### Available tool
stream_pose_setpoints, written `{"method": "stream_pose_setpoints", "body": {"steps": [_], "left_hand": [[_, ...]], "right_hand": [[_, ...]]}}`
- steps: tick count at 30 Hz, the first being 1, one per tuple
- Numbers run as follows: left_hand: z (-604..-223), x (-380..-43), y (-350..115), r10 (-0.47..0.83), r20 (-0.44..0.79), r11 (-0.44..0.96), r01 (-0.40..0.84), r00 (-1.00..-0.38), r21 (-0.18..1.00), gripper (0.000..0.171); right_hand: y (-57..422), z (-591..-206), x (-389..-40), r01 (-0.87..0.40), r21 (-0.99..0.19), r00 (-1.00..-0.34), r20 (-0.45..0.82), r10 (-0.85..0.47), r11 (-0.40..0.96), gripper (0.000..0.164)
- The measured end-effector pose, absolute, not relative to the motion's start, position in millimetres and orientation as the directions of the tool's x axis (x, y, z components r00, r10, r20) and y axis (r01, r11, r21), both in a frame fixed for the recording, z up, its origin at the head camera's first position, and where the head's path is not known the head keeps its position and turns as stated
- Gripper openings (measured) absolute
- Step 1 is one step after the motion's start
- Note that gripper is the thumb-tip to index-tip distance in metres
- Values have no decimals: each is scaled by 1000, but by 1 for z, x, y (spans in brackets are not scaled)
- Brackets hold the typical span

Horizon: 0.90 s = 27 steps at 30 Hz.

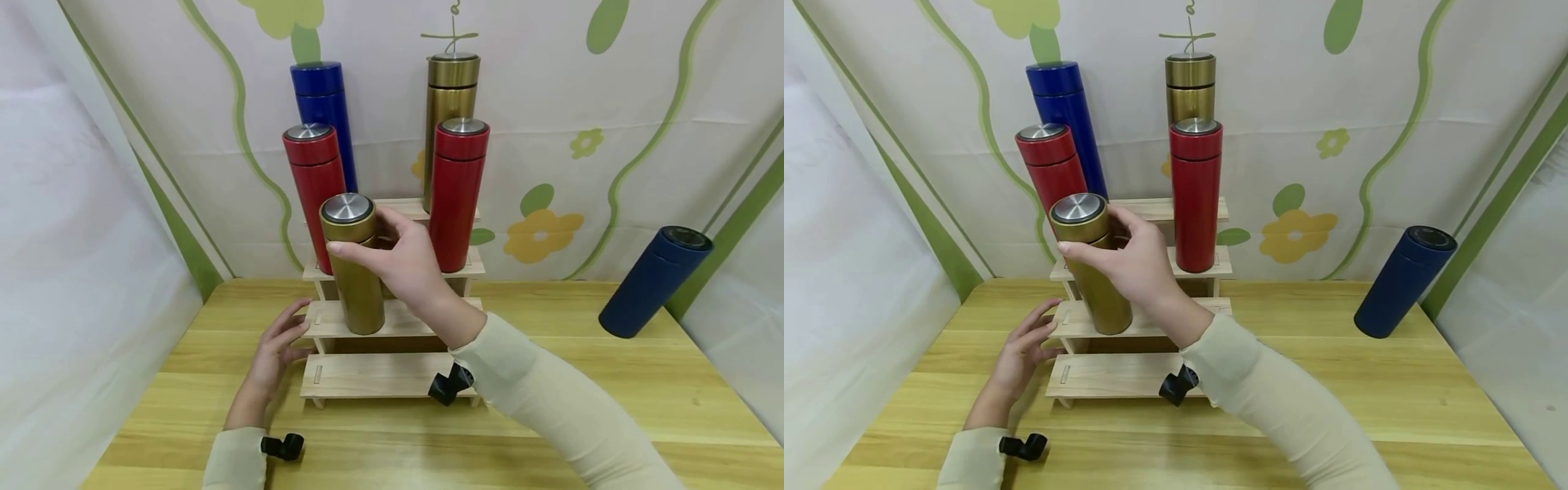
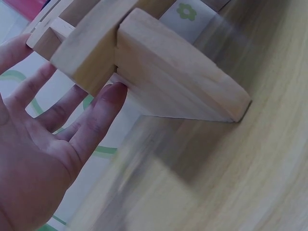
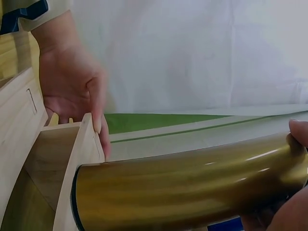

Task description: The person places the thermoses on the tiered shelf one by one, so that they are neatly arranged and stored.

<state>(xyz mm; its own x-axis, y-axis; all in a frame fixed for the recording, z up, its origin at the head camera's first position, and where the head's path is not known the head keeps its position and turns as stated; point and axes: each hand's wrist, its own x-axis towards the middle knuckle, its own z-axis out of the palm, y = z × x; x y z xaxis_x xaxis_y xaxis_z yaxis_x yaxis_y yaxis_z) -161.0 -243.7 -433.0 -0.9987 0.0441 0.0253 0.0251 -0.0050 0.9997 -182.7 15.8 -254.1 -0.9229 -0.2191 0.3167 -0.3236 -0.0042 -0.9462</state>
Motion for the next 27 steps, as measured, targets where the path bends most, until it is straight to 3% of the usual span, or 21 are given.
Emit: {"method": "stream_pose_setpoints", "body": {"steps": [16,27], "left_hand": [[-433,-161,-246,29,17,-10,17,-999,1000,49],[-433,-161,-243,8,0,-25,-1,-1000,1000,54]], "right_hand": [[-19,-254,-181,-379,-925,-890,359,-282,17,64],[-31,-258,-182,-405,-913,-891,384,-241,44,68]]}}
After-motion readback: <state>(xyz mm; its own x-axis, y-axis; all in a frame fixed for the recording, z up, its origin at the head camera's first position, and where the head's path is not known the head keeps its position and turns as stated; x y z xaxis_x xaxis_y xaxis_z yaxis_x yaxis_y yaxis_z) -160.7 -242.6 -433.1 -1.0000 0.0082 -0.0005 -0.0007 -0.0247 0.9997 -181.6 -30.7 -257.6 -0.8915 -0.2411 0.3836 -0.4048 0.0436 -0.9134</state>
